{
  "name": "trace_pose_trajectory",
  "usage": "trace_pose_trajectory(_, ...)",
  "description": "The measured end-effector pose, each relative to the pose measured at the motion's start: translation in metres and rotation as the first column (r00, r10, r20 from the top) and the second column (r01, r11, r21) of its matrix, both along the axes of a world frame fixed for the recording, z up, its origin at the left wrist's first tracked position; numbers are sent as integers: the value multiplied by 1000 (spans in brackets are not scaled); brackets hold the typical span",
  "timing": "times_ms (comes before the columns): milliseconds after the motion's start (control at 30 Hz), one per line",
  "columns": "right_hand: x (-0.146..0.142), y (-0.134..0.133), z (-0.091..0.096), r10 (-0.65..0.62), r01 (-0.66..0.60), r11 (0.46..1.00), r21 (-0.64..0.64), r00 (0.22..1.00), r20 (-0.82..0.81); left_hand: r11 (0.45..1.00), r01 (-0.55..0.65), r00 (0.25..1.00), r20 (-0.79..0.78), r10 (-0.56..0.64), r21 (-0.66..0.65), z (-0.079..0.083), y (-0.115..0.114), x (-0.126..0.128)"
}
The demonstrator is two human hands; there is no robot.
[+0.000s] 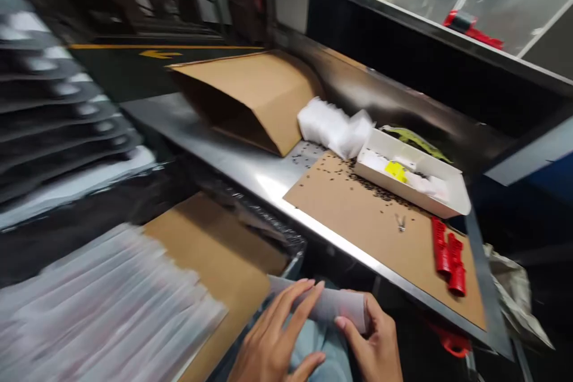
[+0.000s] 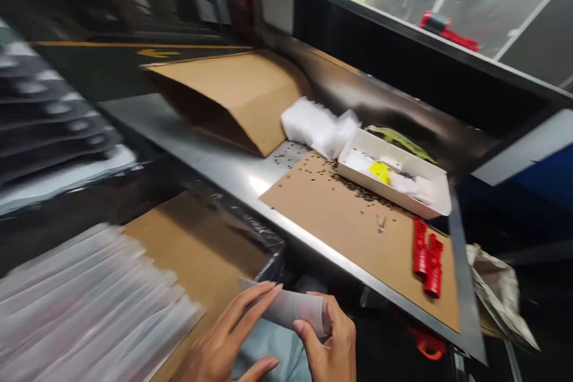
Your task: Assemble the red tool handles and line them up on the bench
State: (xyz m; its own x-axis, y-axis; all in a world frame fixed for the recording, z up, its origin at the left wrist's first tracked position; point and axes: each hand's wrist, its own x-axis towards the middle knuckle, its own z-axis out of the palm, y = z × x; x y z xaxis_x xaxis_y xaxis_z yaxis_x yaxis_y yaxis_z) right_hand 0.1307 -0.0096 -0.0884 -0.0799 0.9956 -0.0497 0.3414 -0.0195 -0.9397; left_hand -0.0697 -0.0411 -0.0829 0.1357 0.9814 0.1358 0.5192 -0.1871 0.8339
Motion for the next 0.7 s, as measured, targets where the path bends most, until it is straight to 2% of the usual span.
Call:
trace_pose_trajectory(100, -29, 1, 2, 214, -219, 969, 113, 975, 54, 997, 62, 972, -228, -51, 41, 4, -1, -15)
trace_pose_trajectory(200, -66, 12, 9, 350, -355, 908, 223, 935, 63, 1000, 12, 967, -254, -15, -15, 6, -3, -35)
trace_pose_trajectory(333, -113, 34, 16, 546, -554, 815, 167, 832, 98, 985, -119, 965, -248, 85, -122, 12, 0, -74)
trace_pose_trajectory(400, -129, 41, 12, 566, -575, 810, 117, 818, 98, 962, -200, 956, -252, 150, -186, 9, 6, -99)
trace_pose_trajectory(500, -133, 38, -5, 535, -543, 837, 65, 838, 104, 918, -308, 926, -299, 229, -250, -16, 8, -137)
trace_pose_trajectory(600, -114, 26, -32, 527, -524, 850, -58, 849, 51, 890, -307, 921, -341, 189, -337, -61, -5, -161)
trace_pose_trajectory(700, -87, 11, -58, 501, -491, 850, -192, 866, 1, 872, -241, 937, -337, 94, -426, -109, -26, -161)
